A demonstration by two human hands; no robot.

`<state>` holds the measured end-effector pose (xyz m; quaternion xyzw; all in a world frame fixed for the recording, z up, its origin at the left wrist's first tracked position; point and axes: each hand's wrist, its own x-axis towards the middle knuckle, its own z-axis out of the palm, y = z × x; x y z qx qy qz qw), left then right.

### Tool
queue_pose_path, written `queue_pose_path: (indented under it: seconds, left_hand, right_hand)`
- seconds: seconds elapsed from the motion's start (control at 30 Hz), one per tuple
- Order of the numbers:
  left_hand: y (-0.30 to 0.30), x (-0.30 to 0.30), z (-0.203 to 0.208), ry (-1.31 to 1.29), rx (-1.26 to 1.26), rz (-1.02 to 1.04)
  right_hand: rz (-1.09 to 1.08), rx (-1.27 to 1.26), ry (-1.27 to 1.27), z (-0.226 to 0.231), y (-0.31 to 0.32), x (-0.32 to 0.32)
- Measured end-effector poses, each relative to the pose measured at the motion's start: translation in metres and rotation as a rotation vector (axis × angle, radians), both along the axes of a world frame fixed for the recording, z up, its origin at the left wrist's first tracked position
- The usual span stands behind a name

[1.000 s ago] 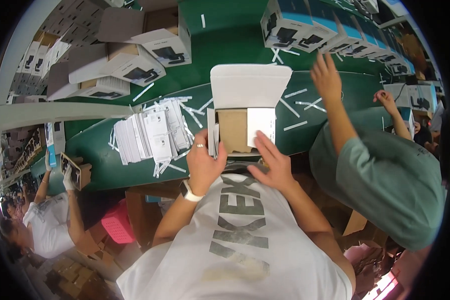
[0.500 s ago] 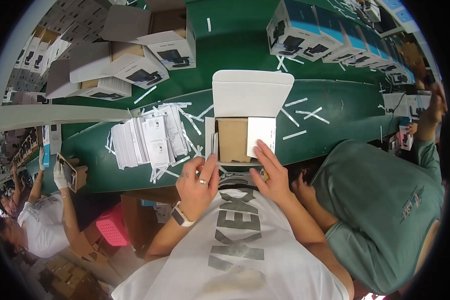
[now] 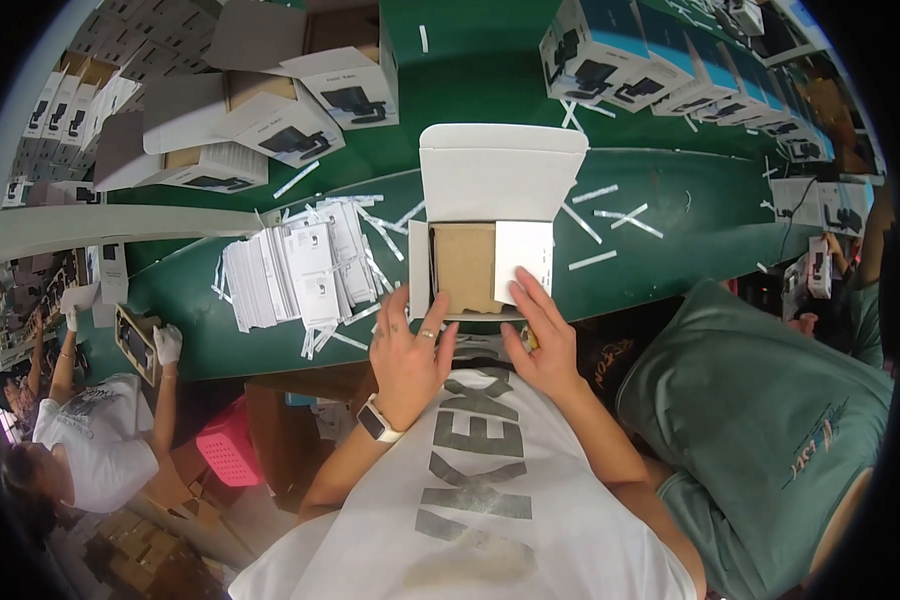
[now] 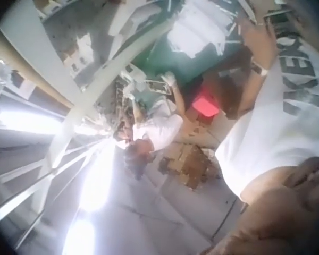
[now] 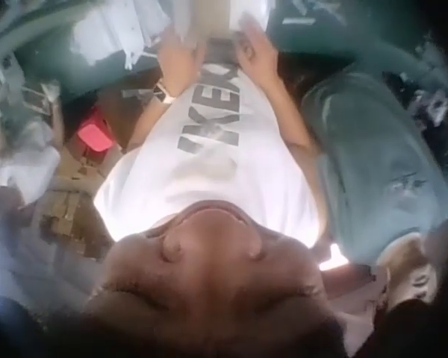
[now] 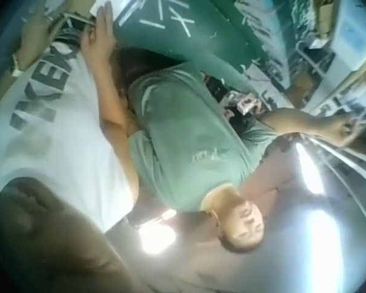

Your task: The person packs small product boxes into larger white containers by hand on a factory assembly line.

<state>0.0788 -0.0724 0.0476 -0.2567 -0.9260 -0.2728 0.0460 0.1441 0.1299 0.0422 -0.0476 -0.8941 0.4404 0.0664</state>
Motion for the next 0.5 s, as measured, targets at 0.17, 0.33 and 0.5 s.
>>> queue_pose_path:
  seconds: [0.17, 0.33, 0.5]
  left_hand:
    - [-0.021, 0.003, -0.01, -0.084, 0.278, -0.15]
    - [0.024, -0.011, 0.011, -0.057, 0.126, -0.365]
    - [0.037, -0.024, 0.0, 0.085, -0.081, -0.387]
  right_hand:
    - [0.013, 0.06, -0.023, 0.015, -0.005, 0.004]
    - [0.132, -0.021, -0.091, 0.054, 0.015, 0.001]
    - [-0.245, 0.165, 0.058, 0.046, 0.043, -0.041]
